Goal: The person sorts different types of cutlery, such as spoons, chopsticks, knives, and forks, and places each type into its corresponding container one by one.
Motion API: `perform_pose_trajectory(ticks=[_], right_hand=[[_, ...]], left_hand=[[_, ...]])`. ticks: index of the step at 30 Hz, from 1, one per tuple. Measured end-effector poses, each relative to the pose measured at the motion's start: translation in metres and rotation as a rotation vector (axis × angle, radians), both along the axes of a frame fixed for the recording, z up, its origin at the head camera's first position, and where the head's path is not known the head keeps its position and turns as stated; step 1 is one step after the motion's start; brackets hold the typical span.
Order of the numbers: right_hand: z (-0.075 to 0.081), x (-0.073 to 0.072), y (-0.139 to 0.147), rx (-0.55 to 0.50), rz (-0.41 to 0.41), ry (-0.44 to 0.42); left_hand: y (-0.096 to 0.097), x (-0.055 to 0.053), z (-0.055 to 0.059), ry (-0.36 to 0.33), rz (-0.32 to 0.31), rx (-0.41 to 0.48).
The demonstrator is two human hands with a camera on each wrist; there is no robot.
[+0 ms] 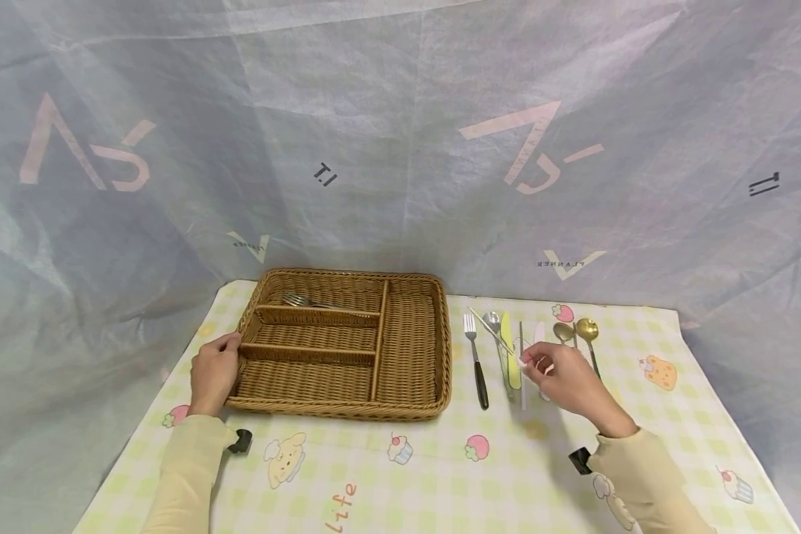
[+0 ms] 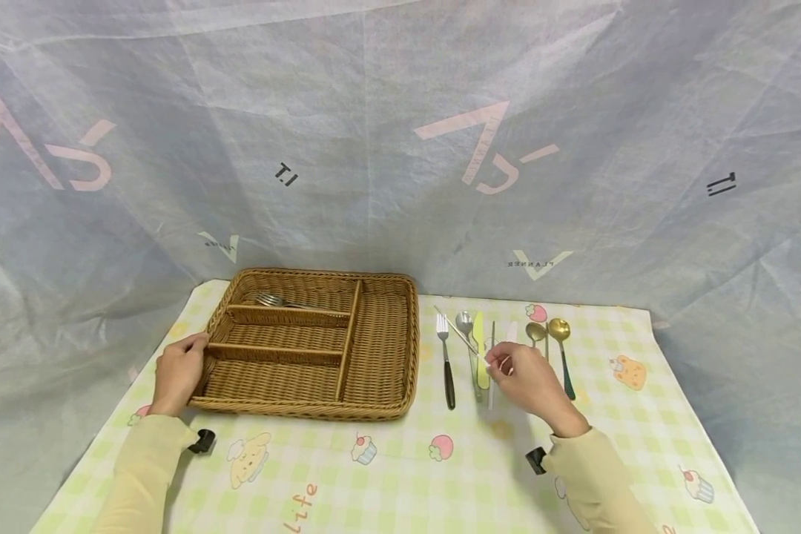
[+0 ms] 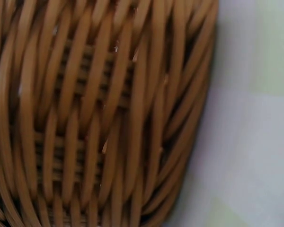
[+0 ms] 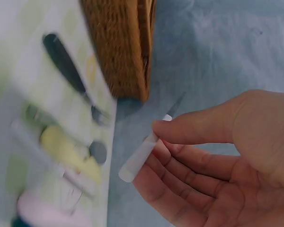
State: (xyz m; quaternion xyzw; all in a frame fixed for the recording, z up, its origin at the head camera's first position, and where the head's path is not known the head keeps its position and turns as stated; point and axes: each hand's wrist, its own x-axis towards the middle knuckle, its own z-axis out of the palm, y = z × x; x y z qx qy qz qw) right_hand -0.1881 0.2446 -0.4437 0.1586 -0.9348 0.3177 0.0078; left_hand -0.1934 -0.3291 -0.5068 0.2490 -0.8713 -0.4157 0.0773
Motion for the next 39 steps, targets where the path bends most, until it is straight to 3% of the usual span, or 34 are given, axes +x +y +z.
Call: perform_pose_trajectory(ticks=[14, 22, 31, 39], right_hand=[[0.023, -0.015, -0.071, 0.054, 0.257, 0.026], [0.026, -0.018, -0.117, 0.092, 0.417, -0.022], [0.033, -0.021, -0.161, 0.162, 0.518, -0.015], [0.037, -0.016, -0.199, 0.234, 0.568, 0.008]], left_hand=[[0.0, 0.001, 0.001, -0.001, 0.006, 0.005], [-0.002, 0.001, 0.002, -0.001, -0.012, -0.011], [-0.003, -0.001, 0.006, -0.006, -0.005, -0.024], [-0.002, 0.001, 0.001, -0.01, -0.015, -0.007]])
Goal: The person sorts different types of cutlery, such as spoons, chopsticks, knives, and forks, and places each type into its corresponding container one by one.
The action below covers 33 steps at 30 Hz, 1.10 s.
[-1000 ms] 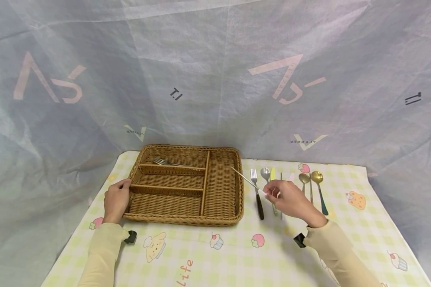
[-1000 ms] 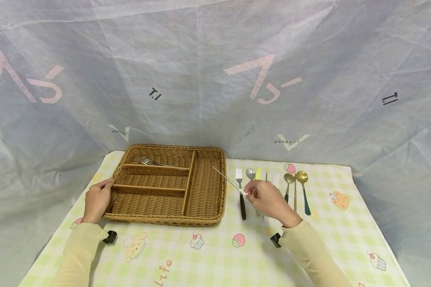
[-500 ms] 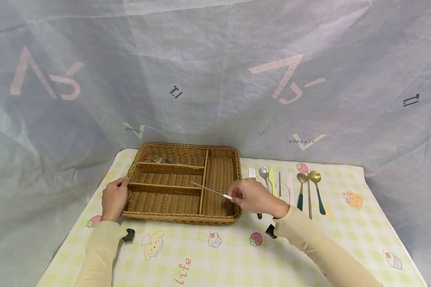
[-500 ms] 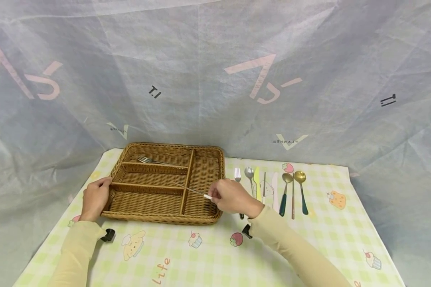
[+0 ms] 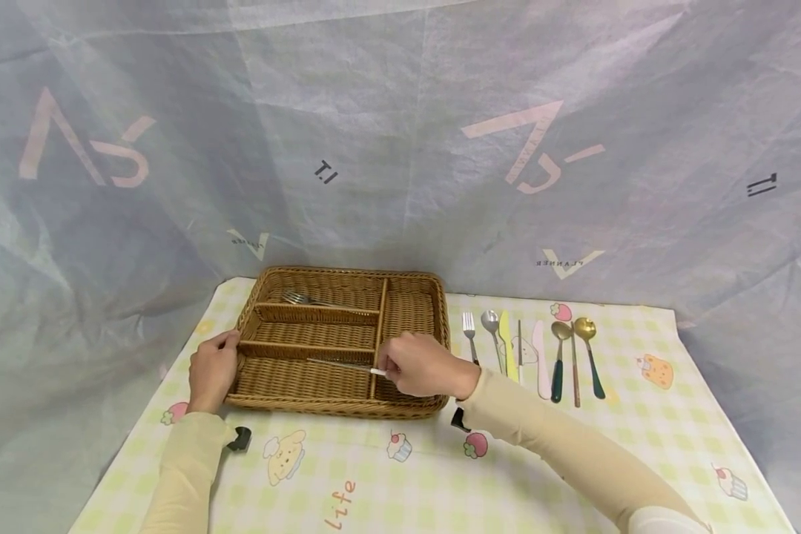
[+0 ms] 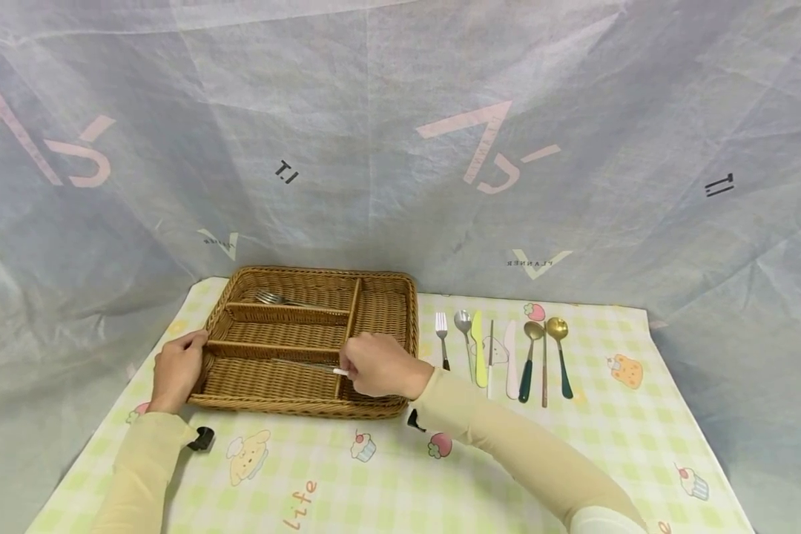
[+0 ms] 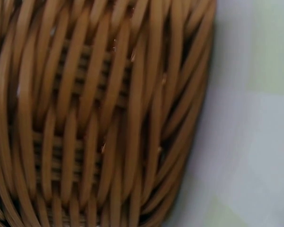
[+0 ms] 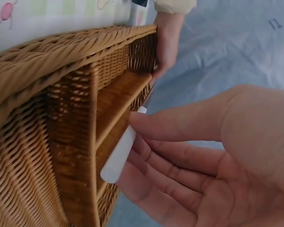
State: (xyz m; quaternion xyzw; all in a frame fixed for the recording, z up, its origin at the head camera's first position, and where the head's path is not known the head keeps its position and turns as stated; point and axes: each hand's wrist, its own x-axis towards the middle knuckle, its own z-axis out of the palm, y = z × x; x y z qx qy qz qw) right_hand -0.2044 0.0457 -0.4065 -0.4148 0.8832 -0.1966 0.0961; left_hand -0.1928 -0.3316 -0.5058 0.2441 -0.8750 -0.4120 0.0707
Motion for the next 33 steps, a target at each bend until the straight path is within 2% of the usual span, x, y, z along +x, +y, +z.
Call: perform_pose_trajectory(ticks=[10, 21, 33], right_hand=[[-0.007, -0.008, -0.046, 0.066, 0.064, -0.021], [-0.01, -0.021, -0.083, 0.067, 0.144, -0.029], [-0.032, -0.028, -0.11, 0.163, 0.12, -0.06]], left_hand=[[0.0, 0.002, 0.0, 0.005, 0.009, -0.002], [-0.002, -0.002, 0.002, 0.015, 0.008, -0.004], [0.001, -0.001, 0.0, 0.017, 0.016, 0.0]])
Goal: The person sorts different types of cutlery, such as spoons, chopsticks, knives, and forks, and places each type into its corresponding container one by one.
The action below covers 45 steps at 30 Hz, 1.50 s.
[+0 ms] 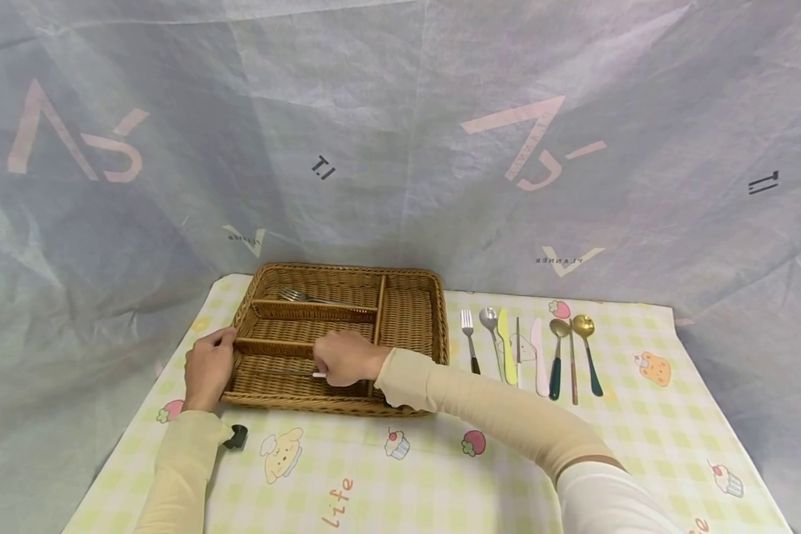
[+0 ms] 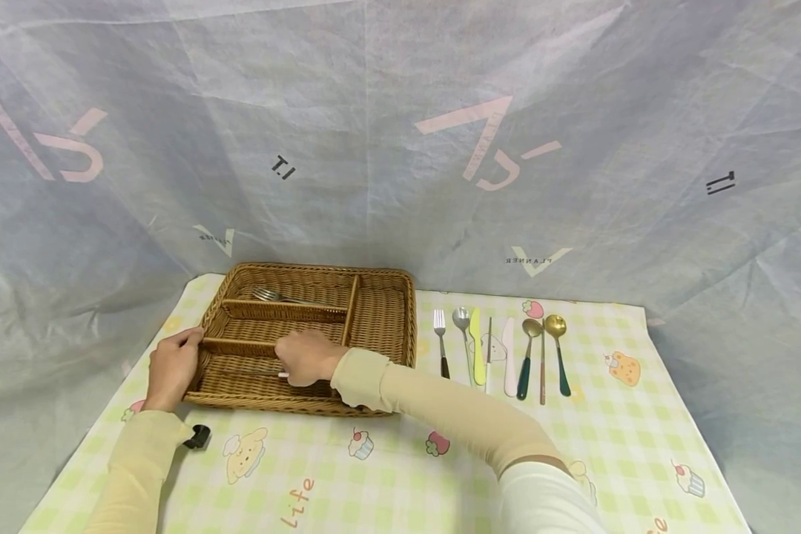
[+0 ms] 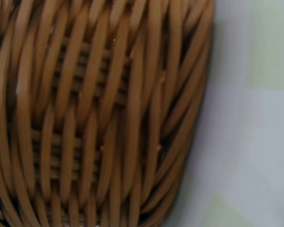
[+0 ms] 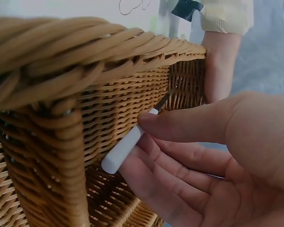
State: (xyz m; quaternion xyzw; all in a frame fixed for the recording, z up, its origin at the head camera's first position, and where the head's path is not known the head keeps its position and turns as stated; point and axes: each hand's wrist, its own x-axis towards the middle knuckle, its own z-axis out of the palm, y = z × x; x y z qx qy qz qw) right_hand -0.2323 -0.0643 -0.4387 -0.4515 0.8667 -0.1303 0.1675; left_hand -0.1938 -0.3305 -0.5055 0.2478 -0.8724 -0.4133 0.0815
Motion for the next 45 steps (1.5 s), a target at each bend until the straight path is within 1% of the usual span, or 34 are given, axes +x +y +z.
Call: perform_pose_trajectory(ticks=[4, 11, 18, 22, 27, 35, 40, 45], right_hand=[[-0.003, 0.001, -0.005, 0.019, -0.008, -0.018], [-0.01, 0.001, -0.008, 0.098, -0.021, 0.0], [-0.011, -0.002, -0.008, 0.081, -0.028, -0.001], [-0.012, -0.002, -0.007, 0.092, -0.026, 0.001], [-0.013, -0.002, -0.006, 0.098, -0.026, 0.001], [-0.015, -0.002, 0.0, 0.094, -0.013, -0.025], [-0.01, -0.001, 0.007, 0.057, -0.011, -0.044], [0.004, -0.001, 0.017, -0.016, -0.021, -0.036]], left_hand=[[0.0, 0.0, 0.0, -0.001, 0.0, 0.005], [0.0, -0.001, 0.001, -0.001, 0.005, 0.002], [-0.003, -0.002, 0.003, -0.008, 0.005, 0.003], [-0.004, -0.001, 0.003, -0.014, 0.003, 0.007], [-0.004, 0.0, 0.003, -0.004, -0.007, 0.007], [-0.002, 0.002, 0.0, -0.007, -0.024, 0.005], [-0.001, 0.001, -0.002, -0.012, -0.013, 0.012], [-0.002, -0.001, -0.001, -0.013, -0.003, 0.007]])
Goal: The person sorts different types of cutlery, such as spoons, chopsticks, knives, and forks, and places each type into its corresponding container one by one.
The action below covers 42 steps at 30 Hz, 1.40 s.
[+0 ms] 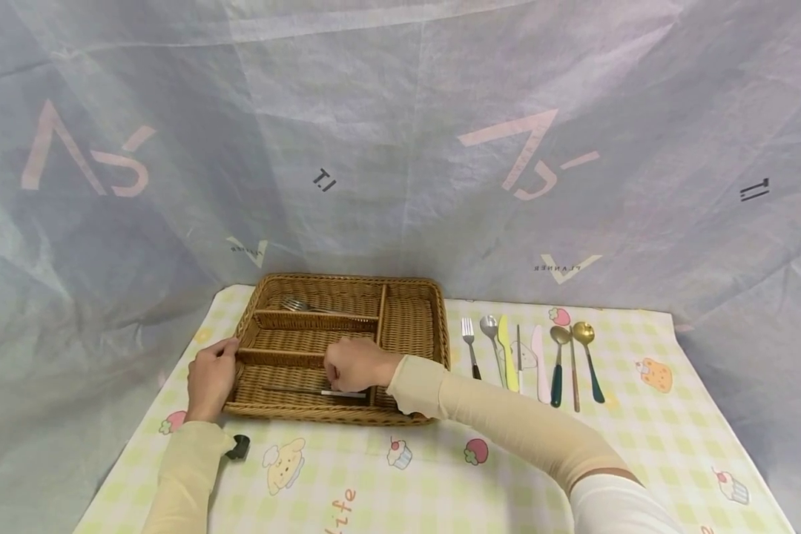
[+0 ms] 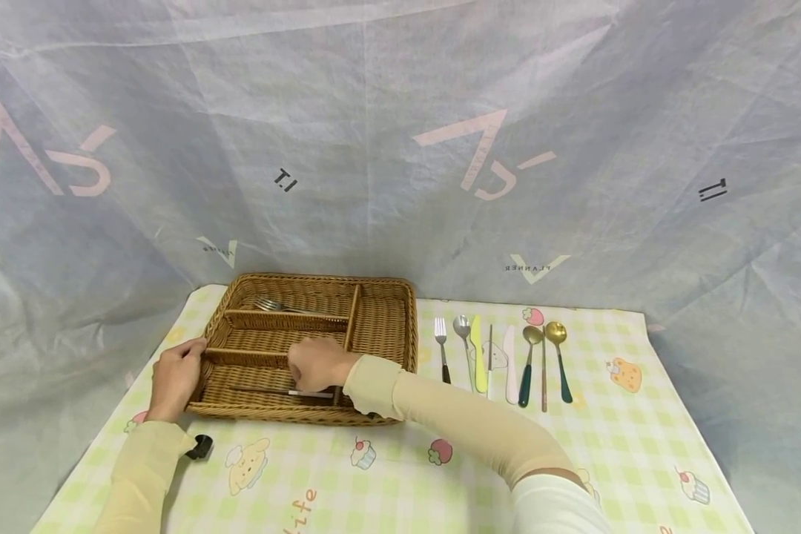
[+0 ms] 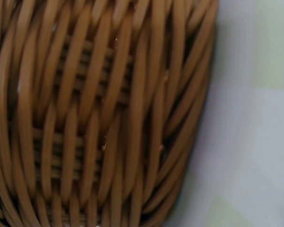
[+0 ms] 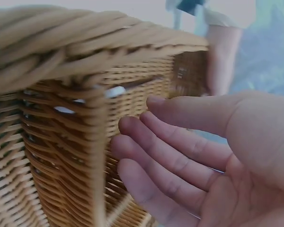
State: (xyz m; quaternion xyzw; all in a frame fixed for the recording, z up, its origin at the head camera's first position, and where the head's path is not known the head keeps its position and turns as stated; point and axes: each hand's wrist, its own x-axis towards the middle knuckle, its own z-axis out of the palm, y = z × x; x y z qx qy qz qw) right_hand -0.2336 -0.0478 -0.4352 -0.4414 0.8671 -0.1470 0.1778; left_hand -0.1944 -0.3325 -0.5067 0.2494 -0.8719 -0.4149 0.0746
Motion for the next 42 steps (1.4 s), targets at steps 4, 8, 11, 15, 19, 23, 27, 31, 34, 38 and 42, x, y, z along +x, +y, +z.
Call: perform_pose_trajectory(ticks=[4, 8, 11, 15, 19, 23, 27, 31, 34, 38, 42], right_hand=[[0.011, 0.002, 0.01, -0.049, -0.038, -0.004], [0.017, 0.007, 0.021, -0.086, -0.069, -0.013], [0.017, 0.012, 0.031, -0.108, -0.082, -0.031], [0.011, 0.018, 0.044, -0.127, -0.094, -0.047], [0.007, 0.022, 0.057, -0.15, -0.111, -0.051], [0.011, 0.026, 0.07, -0.191, -0.121, -0.068], [0.016, 0.029, 0.083, -0.22, -0.142, -0.066], [0.016, 0.031, 0.099, -0.239, -0.172, -0.052], [0.013, 0.033, 0.11, -0.259, -0.189, -0.055], [0.007, 0.038, 0.122, -0.3, -0.207, -0.056], [-0.001, 0.044, 0.13, -0.344, -0.219, -0.039]], left_hand=[[0.0, 0.0, 0.001, -0.003, -0.003, 0.002], [0.0, 0.001, 0.002, -0.001, -0.008, 0.0], [0.001, 0.003, 0.001, 0.003, -0.009, 0.001], [0.003, 0.003, 0.001, 0.007, -0.009, 0.003], [0.004, 0.002, 0.001, 0.009, -0.01, -0.001], [0.003, 0.001, 0.002, -0.002, -0.012, 0.001], [0.003, 0.002, 0.003, -0.008, -0.01, -0.005], [0.002, 0.003, 0.003, -0.006, -0.004, -0.009], [0.003, 0.003, 0.002, -0.004, -0.003, -0.013], [0.002, 0.002, 0.002, 0.0, -0.006, -0.02], [0.002, 0.002, 0.002, -0.005, 0.0, -0.021]])
